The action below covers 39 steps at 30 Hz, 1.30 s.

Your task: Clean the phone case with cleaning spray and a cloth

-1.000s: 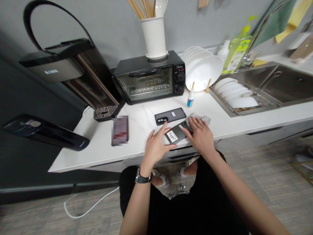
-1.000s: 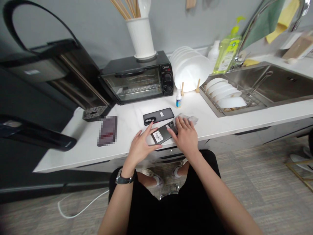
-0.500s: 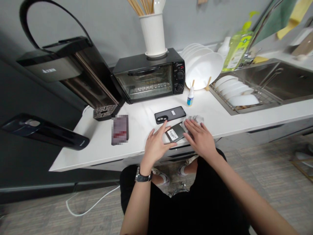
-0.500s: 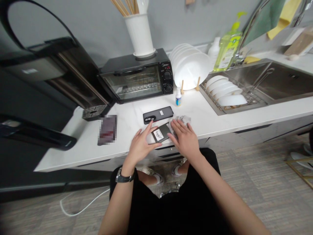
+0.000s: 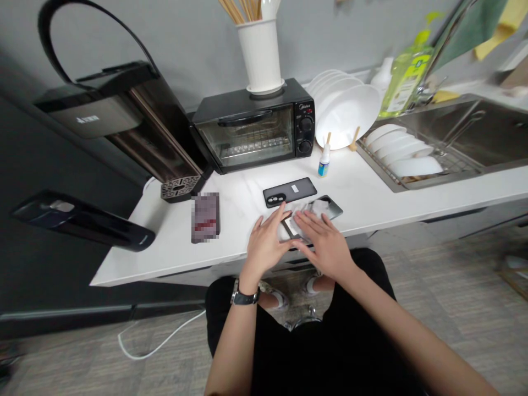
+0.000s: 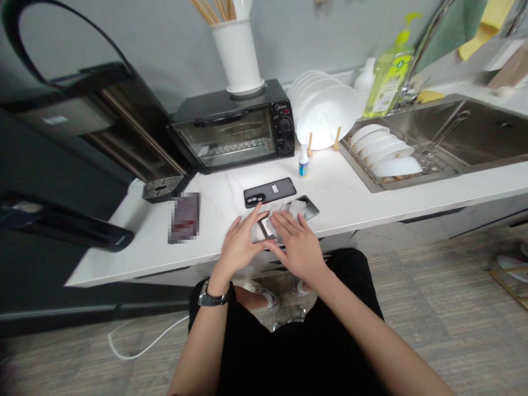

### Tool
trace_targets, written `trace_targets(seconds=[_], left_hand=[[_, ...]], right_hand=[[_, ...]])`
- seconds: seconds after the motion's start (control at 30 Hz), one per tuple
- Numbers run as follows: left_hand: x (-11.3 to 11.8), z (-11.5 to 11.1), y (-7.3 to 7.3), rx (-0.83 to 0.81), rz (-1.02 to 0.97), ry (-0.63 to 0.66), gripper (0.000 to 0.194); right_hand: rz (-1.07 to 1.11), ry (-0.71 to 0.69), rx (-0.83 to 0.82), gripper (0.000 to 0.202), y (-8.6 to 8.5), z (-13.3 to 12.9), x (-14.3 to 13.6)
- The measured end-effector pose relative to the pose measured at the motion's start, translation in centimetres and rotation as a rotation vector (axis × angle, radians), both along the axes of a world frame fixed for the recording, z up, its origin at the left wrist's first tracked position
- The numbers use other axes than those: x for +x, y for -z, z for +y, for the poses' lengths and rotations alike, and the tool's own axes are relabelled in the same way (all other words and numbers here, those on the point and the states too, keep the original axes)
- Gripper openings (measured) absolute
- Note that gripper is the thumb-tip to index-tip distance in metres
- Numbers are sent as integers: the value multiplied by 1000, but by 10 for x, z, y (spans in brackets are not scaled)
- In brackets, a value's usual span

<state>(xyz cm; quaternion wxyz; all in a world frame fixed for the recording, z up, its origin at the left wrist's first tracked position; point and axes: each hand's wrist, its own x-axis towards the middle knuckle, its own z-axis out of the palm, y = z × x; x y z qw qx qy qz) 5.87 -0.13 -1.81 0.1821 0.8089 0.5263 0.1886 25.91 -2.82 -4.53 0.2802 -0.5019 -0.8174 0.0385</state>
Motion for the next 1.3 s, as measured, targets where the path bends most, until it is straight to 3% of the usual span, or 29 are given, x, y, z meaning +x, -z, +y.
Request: trace_targets(seconds=[0.13,0.23,0.3,0.4,0.5,0.63,0.73,0.93,1.0,1.1,1.13,1.23,1.3], left_hand=[[2,-1,-3,3,-14,-16,105],[3,-1,-4,8,-16,-20,105],[3,-1,-3,1,0,-20,101],[2,0,-2,-9,37,-24,94],[1,0,-2,-17,38,-15,93],[2,0,-4,-12,14,-13,101],[3,0,-3,-1,10,-20,103],[2,-1,-1,6,47,-28,98],[2,-1,-1,8,41,-27,97],[3,0,-1,4,31,-23,99],[3,0,-1,1,33,-23,100],[2,0,0,-6,52,-33,96],[2,0,0,-1,54,-33,94]], right_hand=[[2,223,33,58,5,38,40],[10,281,53,62,4,39,29],[0,193,51,67,2,22,5],[0,-58,12,74,-2,-9,-28],[5,-153,-11,69,-2,-11,-22],[-29,119,21,65,2,25,22],[-35,233,30,70,2,33,29],[-44,-198,2,73,-1,0,-1],[-35,-122,0,68,0,6,5],[-23,121,30,67,1,17,11],[-27,125,37,70,2,17,9],[-53,-120,27,82,2,9,-3],[-55,-191,13,78,3,6,-5]])
